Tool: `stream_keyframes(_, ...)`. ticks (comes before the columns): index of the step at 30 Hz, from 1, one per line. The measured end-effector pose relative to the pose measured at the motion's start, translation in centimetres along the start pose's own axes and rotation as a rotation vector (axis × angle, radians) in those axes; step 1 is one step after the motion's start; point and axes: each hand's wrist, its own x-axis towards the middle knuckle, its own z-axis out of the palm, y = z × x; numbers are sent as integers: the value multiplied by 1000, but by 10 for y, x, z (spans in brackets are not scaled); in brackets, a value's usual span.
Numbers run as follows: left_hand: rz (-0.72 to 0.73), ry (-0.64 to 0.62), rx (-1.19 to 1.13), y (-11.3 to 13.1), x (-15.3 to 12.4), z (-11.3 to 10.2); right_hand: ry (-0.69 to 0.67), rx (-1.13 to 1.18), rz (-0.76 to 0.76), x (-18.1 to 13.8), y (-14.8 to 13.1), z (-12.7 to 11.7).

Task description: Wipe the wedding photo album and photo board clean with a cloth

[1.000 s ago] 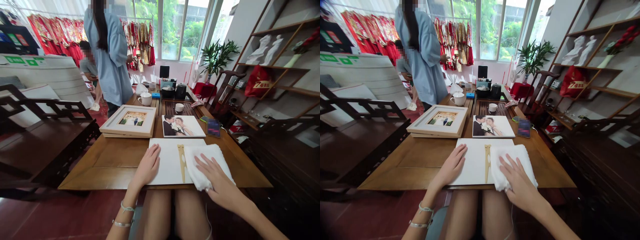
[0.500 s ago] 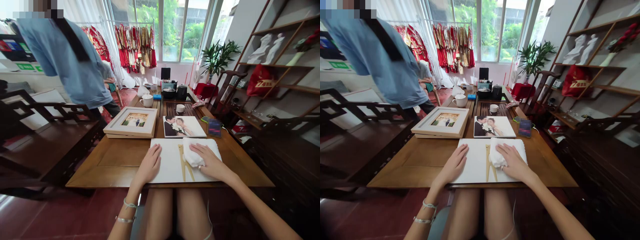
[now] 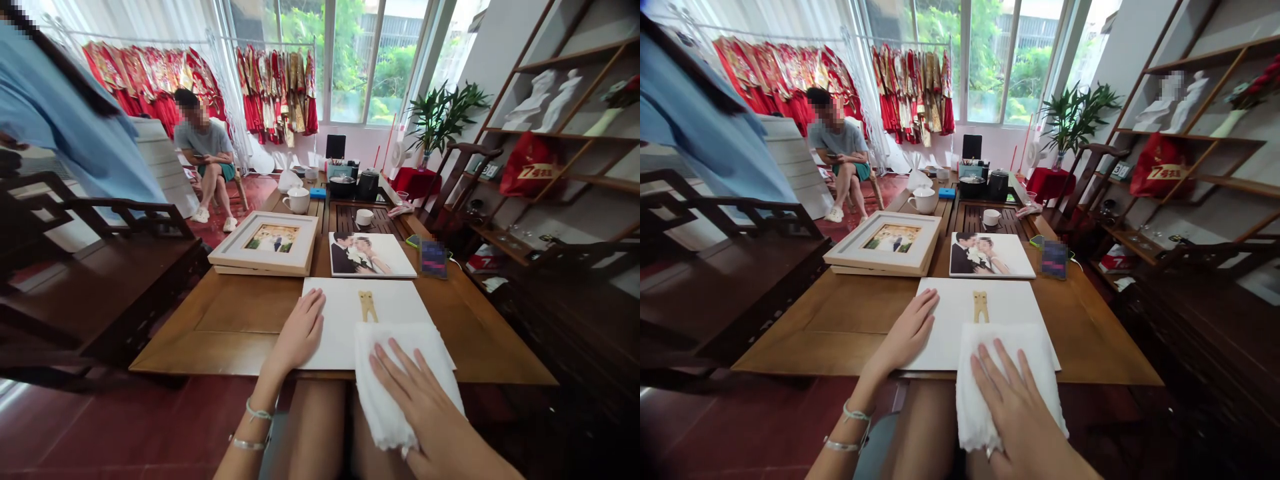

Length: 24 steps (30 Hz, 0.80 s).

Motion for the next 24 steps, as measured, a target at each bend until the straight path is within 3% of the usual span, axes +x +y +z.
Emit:
stream_keyframes(5,1,1,-6,-1,0,0,20,181,108,48,40,-10)
stream_keyframes(9,7,13,-17,-2,0,0,78,163,154,84,57,-7)
stream_keyframes(13,-10,-6,-16,0,0,-1,94,-19,178,84,28,5)
stream_keyframes(18,-13,-19,-12,1,1,-2,52,-31,-45,48,-23,15)
stream_keyframes(21,1,-10,-23,0,1,-1,-49,72,-128,39,-28,6)
stream_keyframes(24,5,-2,-25,-1,1,-1,-98,127,-62,53,-11,-7)
